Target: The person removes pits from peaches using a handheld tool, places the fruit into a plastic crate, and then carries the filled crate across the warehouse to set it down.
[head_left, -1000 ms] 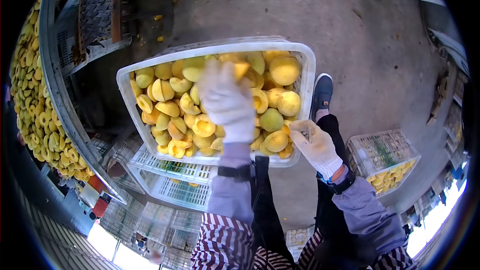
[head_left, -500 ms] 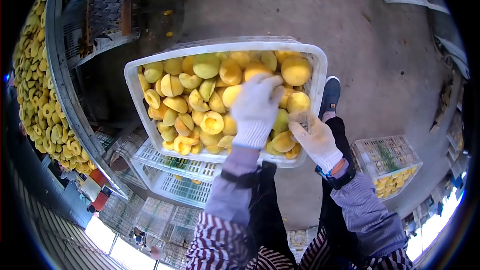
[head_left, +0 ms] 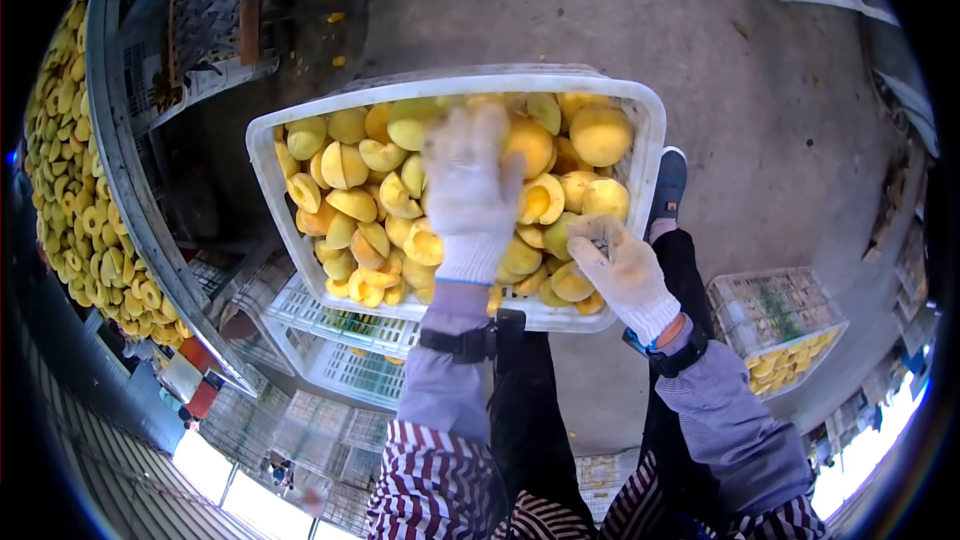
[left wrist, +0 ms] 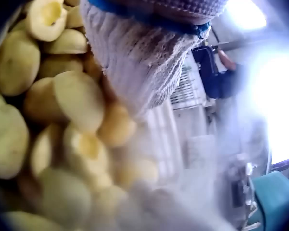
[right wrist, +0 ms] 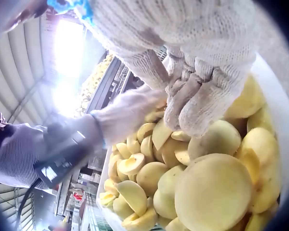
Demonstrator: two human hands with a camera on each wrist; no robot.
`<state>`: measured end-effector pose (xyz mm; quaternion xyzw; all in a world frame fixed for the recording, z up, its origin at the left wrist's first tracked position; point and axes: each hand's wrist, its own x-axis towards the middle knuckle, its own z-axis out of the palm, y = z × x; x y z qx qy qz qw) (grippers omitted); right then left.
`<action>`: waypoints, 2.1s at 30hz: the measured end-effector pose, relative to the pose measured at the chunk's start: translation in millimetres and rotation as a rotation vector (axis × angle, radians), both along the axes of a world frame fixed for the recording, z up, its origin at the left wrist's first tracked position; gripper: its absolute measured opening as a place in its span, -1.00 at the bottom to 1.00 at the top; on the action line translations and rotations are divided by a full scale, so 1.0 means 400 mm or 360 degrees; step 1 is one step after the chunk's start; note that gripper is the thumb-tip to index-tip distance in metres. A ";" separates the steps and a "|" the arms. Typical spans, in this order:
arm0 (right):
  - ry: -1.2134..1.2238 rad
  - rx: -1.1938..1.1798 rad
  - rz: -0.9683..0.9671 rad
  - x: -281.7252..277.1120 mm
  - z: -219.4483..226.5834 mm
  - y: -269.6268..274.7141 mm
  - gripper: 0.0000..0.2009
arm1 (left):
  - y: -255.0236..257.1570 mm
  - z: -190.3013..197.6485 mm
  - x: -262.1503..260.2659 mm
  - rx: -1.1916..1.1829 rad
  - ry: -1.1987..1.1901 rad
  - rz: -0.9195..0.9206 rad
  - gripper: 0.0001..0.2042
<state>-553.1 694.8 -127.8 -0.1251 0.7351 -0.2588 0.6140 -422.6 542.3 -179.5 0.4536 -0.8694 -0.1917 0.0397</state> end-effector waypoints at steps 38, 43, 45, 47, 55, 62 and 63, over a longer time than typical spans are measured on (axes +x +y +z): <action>-0.0015 -0.0116 0.0060 0.098 -0.015 0.015 -0.77 | 0.082 0.055 0.508 0.0463 0.0213 0.1420 -0.54; -0.0127 -0.0155 -0.0011 0.122 -0.009 0.003 -0.75 | 0.087 0.152 0.336 0.0137 0.0382 0.1039 -0.57; -0.0068 -0.0196 0.0047 0.123 -0.005 -0.002 -0.74 | 0.058 0.099 0.267 -0.0236 0.0351 0.0611 -0.54; -0.0093 -0.0120 0.0041 0.117 -0.004 0.000 -0.74 | 0.049 0.036 0.164 -0.0099 0.0272 0.0334 -0.47; -0.0099 0.0007 -0.0098 0.048 0.011 -0.011 -0.74 | -0.015 0.075 0.089 0.0136 0.0359 0.0212 -0.54; -0.0167 -0.0006 -0.0216 0.045 -0.016 -0.018 -0.75 | -0.035 -0.047 -0.037 -0.0339 -0.0142 0.0154 -0.63; -0.0194 -0.0002 -0.0242 0.035 -0.013 -0.033 -0.75 | -0.034 -0.045 -0.030 -0.0400 -0.0080 0.0123 -0.66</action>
